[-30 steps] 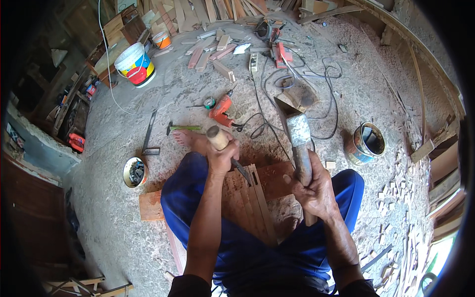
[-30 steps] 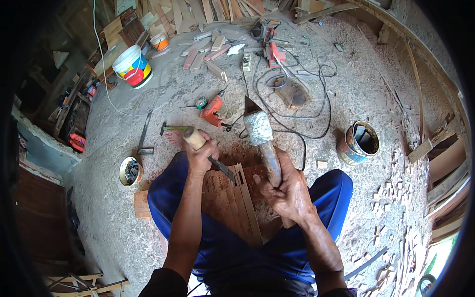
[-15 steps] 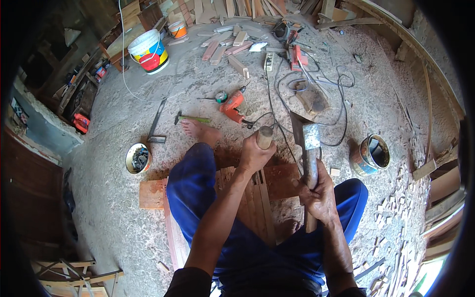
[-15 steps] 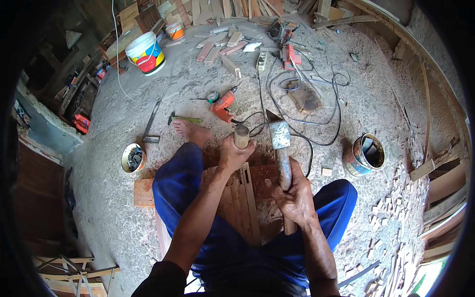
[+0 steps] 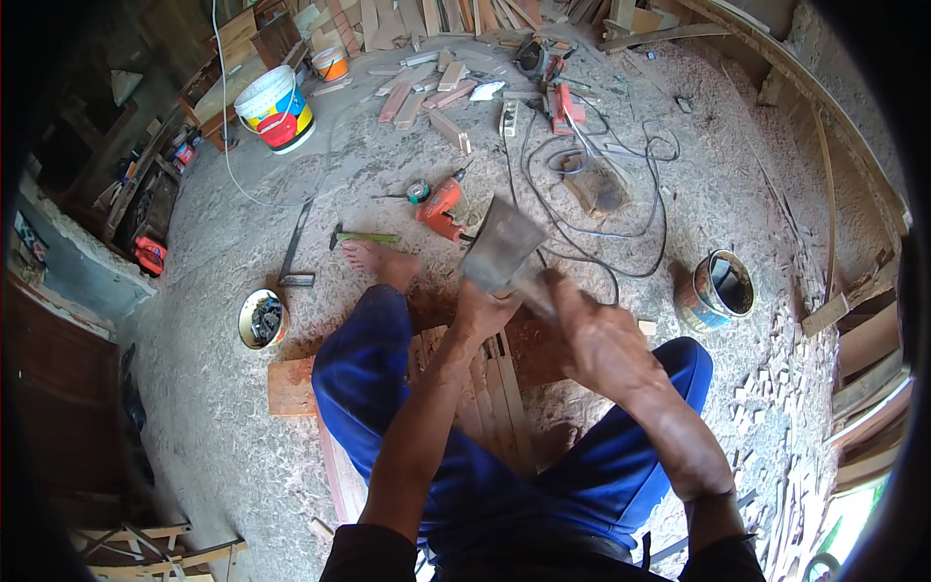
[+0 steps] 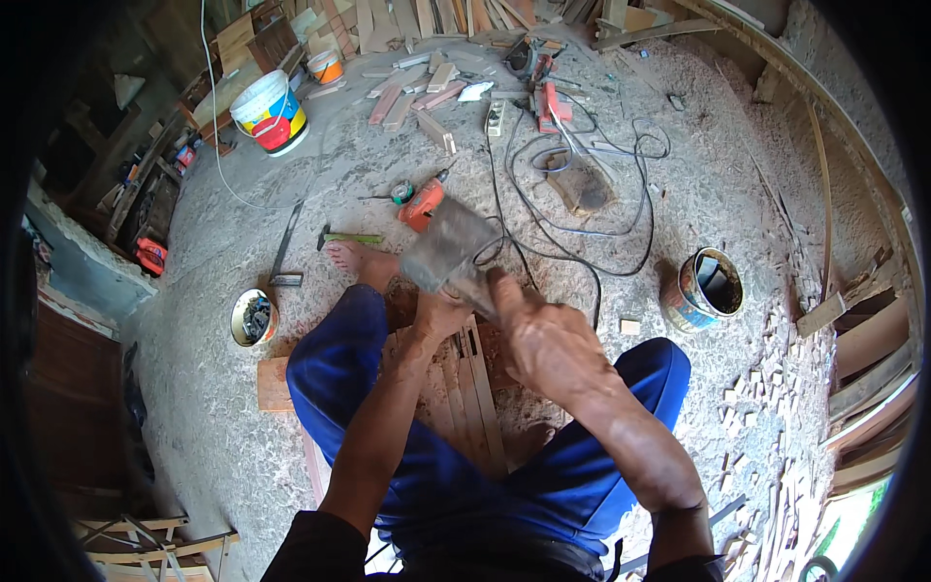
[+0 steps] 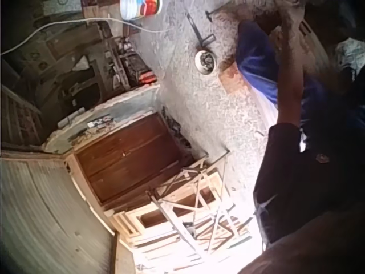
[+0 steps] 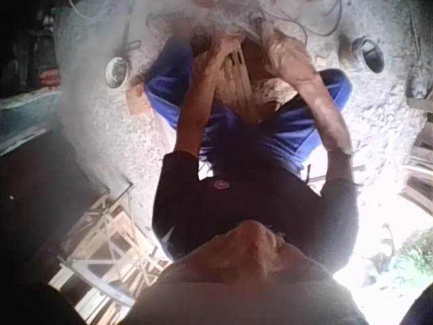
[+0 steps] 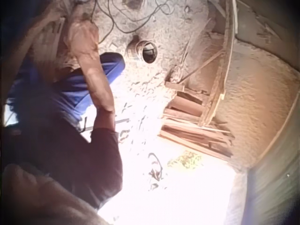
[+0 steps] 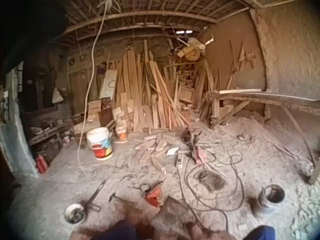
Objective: The person carves out a groove in a wooden workpiece using a chisel and a hammer.
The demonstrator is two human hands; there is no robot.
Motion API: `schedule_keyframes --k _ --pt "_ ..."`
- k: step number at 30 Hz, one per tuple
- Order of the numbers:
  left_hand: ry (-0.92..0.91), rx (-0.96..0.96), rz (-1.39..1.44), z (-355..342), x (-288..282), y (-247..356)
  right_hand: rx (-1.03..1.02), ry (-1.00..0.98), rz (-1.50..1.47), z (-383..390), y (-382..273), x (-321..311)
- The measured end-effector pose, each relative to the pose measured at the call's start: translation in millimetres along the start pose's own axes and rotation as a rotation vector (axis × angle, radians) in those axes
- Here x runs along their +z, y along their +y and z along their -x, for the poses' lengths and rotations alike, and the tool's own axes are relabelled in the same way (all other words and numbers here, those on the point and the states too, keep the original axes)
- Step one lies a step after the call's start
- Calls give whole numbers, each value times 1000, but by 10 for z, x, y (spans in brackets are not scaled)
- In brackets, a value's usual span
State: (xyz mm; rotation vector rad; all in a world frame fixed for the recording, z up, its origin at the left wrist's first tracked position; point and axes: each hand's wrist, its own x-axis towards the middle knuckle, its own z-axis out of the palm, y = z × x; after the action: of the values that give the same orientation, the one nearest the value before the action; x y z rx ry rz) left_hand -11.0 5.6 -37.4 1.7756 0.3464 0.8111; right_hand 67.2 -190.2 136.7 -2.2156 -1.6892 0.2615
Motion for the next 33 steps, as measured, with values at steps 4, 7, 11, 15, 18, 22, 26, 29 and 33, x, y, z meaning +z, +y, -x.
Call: schedule_keyframes --k 4,7,11,15,18,22,26,29,33 --pt "46 28 151 91 61 127 -56 -106 35 -23 107 -19" --pt "137 68 110 80 22 17 -107 46 -105 22 -97 -350" --pt "126 1 27 113 -41 -119 -25 256 -312 2 -327 -489" --pt "137 77 190 165 125 135 -72 -102 268 -91 151 223" --pt "161 157 36 280 166 266 -151 7 9 61 200 6" --pt "166 -153 36 155 -26 121 -34 208 -348 91 -198 -533" --pt "160 -50 -25 122 -29 18 -180 696 -393 -90 -403 -687" --pt "196 73 24 105 24 14 5 -97 170 -119 -147 -283" --pt "57 87 44 629 206 350 1 -136 -65 62 218 186"
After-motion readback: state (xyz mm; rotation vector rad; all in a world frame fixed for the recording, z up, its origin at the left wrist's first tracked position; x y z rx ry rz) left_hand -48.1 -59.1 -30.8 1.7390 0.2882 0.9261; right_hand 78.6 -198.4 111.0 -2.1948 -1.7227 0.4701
